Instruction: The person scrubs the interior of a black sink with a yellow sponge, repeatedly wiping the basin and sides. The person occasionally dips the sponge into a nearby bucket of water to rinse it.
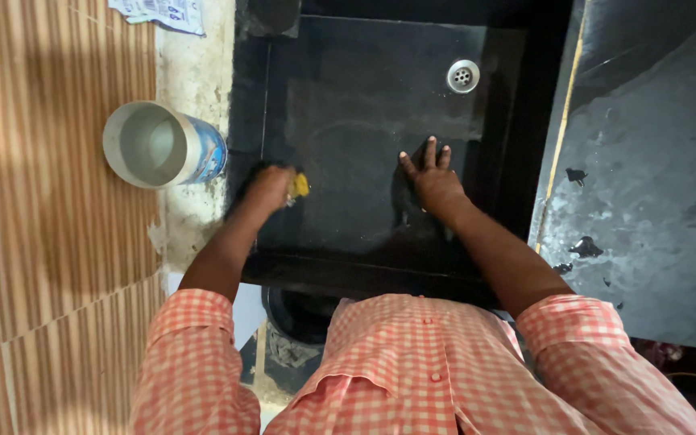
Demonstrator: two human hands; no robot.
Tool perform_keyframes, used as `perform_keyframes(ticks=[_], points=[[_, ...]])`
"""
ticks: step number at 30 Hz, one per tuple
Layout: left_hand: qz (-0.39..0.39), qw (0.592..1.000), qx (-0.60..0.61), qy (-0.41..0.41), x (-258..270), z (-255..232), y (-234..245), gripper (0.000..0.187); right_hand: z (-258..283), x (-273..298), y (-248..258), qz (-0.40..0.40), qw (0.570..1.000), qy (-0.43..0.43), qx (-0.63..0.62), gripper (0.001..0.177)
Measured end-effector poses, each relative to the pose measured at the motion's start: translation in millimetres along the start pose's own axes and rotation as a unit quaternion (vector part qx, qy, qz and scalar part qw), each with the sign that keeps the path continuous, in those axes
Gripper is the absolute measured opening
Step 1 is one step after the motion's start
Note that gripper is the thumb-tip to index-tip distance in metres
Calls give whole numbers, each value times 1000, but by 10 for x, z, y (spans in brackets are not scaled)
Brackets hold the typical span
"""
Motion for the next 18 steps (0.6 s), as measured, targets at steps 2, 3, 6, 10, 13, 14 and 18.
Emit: perform_keyframes(ticks=[2,3,6,10,13,14,18], points=[[33,998,13,-53,93,-135,-163,27,19,29,24,22,1000,-4,1,110],[41,994,15,-101,155,-270,-244,28,25,41,14,21,1000,-4,0,110],[92,981,76,-151,237,-809,-564,23,-3,-6,-4,-27,1000,8,3,103],[73,958,60,-272,269,-1788,-751,20,-8,-31,-50,-11,1000,1,-3,105],[81,969,212,-98,-47,-2035,-727,22,-3,-15,-3,21,1000,-20,-13,110],[78,952,297,-8,-163,-1971,-748,23,-5,1,14,14,1000,-16,-19,110],[-110,940,305,102,-928,-1006,-320,29,-8,9,-5,2,1000,-9,-22,109]])
Point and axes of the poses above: each hand's wrist, its own x-axis away from the middle knuckle, its own y-axis out of the back of the hand, z = x × y, the point moved 6 cm from there along -x, towards the middle knuckle, and after that the axes turned 1 degree about x, right-handed, at the moved point
